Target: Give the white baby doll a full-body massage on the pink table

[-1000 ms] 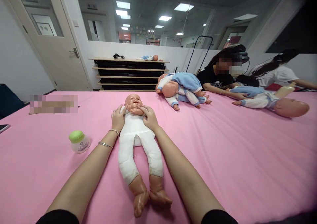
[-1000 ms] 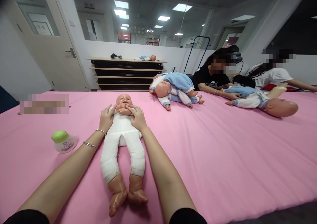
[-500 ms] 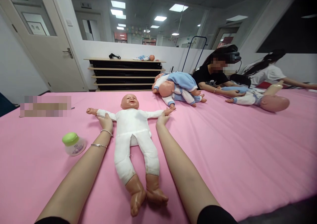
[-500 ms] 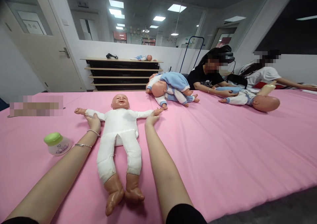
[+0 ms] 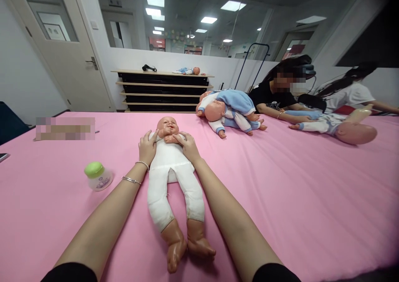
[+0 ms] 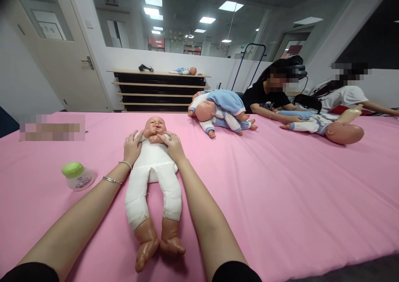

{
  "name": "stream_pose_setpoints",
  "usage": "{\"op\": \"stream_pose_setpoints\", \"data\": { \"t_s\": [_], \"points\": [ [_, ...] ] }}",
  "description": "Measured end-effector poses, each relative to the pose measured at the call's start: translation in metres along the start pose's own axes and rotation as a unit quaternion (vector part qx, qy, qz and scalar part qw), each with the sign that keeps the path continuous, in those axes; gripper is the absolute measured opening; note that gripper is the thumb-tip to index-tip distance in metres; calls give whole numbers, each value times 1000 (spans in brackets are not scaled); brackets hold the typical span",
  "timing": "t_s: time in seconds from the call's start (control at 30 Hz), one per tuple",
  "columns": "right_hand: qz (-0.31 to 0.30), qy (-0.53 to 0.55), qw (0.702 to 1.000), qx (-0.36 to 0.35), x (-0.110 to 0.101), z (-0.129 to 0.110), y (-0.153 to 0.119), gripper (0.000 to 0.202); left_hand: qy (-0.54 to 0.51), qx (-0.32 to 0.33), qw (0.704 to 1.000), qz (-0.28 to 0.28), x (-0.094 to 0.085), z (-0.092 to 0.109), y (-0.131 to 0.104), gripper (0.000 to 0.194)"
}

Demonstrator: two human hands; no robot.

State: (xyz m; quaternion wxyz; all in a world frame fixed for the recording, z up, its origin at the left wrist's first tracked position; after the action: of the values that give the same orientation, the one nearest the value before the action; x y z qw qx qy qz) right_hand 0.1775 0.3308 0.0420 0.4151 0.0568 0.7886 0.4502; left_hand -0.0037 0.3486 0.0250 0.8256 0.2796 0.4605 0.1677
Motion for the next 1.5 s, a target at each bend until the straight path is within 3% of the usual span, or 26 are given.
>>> {"op": "stream_pose_setpoints", "data": {
  "t_s": [0.17, 0.27, 0.33, 0.4, 0.47, 0.53, 0.67, 0.73, 0.83, 0.9, 1.03, 1.2, 1.3, 1.37, 1.43, 1.5],
  "points": [
    [-18, 9, 1000, -15, 3, -4, -1, 37, 33, 20, 999, -27, 2, 6, -1, 54],
    [48, 65, 993, 89, 0, 18, -7, 38, -42, -16, 999, 4, 1, -4, 0, 55],
    [151, 107, 957, 222, -11, 49, -21, 44, -127, -92, 987, 47, 0, -24, 0, 60],
    [245, 128, 899, 340, -21, 79, -41, 49, -202, -219, 950, 96, 1, -53, -6, 64],
    [292, 127, 861, 396, -29, 97, -55, 50, -234, -331, 904, 135, 3, -76, -17, 62],
    [307, 124, 849, 411, -34, 105, -61, 50, -236, -376, 883, 153, 3, -85, -23, 61],
    [319, 125, 848, 405, -35, 97, -60, 52, -208, -317, 915, 139, -2, -71, -19, 72],
    [285, 125, 888, 338, -30, 80, -46, 52, -178, -254, 942, 127, -6, -56, -13, 72],
    [155, 113, 965, 177, -12, 43, -21, 44, -127, -130, 979, 89, -5, -31, -4, 66],
    [77, 88, 988, 100, 0, 26, -13, 43, -83, -62, 993, 55, -2, -17, -1, 60],
    [26, 17, 998, 59, 7, 21, -10, 47, 4, -6, 1000, -5, 4, -4, 0, 53],
    [-16, -7, 999, 46, 13, 19, -8, 42, 27, 7, 999, -22, 3, 2, -1, 50],
    [0, 15, 998, 55, 11, 19, -8, 42, 2, -2, 1000, -22, 5, 0, -1, 51],
    [50, 57, 991, 107, 7, 29, -12, 42, -47, -32, 998, -8, 5, -8, 0, 53],
    [134, 115, 963, 202, 0, 53, -21, 45, -129, -93, 987, 29, 3, -23, 0, 58],
    [228, 162, 910, 305, -7, 82, -38, 51, -217, -196, 953, 80, 1, -44, -5, 62]
  ]
}}
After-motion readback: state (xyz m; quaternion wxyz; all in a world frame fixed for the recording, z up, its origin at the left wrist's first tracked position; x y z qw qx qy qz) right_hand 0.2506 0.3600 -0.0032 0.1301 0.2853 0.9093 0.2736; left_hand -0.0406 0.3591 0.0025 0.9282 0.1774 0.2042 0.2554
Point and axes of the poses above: each hand's wrist, its own y-axis towards the middle knuckle, its own x-axis out of the palm, z = x × y, the point moved 8 cm from there along y, towards the middle knuckle
